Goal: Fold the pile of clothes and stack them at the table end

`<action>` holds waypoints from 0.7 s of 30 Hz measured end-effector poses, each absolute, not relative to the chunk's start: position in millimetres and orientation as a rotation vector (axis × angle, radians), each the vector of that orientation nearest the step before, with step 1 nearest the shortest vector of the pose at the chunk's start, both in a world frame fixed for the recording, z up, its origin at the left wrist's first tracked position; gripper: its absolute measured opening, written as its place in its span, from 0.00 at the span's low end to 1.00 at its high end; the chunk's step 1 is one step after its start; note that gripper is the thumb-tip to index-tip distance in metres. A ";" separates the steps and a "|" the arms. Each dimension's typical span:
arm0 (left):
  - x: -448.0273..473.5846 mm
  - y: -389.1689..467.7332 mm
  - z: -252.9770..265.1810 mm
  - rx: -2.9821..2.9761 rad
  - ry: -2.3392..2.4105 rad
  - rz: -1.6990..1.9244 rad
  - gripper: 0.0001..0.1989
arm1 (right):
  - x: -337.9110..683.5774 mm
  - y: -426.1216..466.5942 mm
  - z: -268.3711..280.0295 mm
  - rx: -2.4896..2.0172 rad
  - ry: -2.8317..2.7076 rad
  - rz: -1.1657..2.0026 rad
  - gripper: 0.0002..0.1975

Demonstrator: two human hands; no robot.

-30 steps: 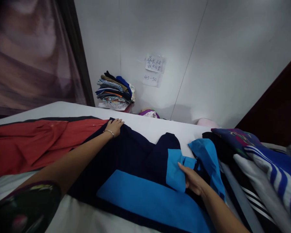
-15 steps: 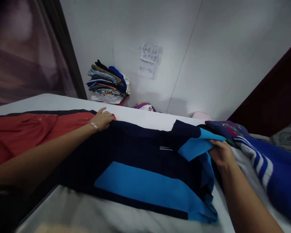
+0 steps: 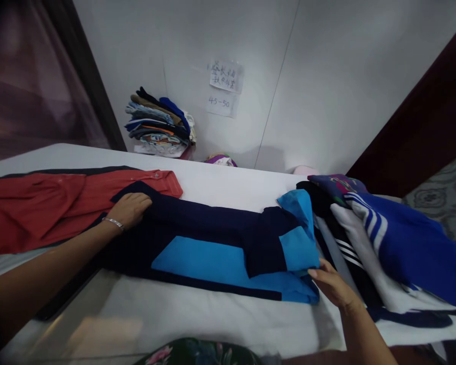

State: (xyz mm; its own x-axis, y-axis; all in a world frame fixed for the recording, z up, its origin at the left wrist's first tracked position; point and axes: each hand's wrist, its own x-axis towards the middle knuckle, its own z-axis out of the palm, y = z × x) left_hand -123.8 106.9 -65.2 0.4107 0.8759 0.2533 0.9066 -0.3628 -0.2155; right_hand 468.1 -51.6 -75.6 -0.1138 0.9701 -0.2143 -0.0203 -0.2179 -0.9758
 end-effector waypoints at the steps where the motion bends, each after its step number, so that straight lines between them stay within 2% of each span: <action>1: -123.0 107.2 -65.8 -2.385 -1.581 -0.079 0.13 | 465.1 -51.9 -70.6 -1.292 -1.159 1.485 0.17; 4: -124.3 105.3 -70.7 -2.498 -1.677 0.094 0.13 | 456.2 -51.0 -61.1 -1.373 -1.142 1.475 0.19; 9: -130.0 97.1 -67.8 -2.375 -1.761 0.000 0.13 | 457.2 -52.4 -68.3 -1.318 -0.980 1.243 0.14; 15: -127.7 95.7 -63.2 -2.477 -1.954 0.074 0.16 | 471.5 -56.6 -84.9 -1.221 -0.975 1.176 0.10; 17: -124.4 98.4 -62.1 -2.481 -2.088 -0.030 0.16 | 470.7 -58.1 -86.8 -1.196 -1.008 1.157 0.12; 21: -95.0 100.4 -50.6 -2.491 -2.197 -0.462 0.15 | 467.3 -55.2 -85.3 -1.196 -1.195 1.111 0.13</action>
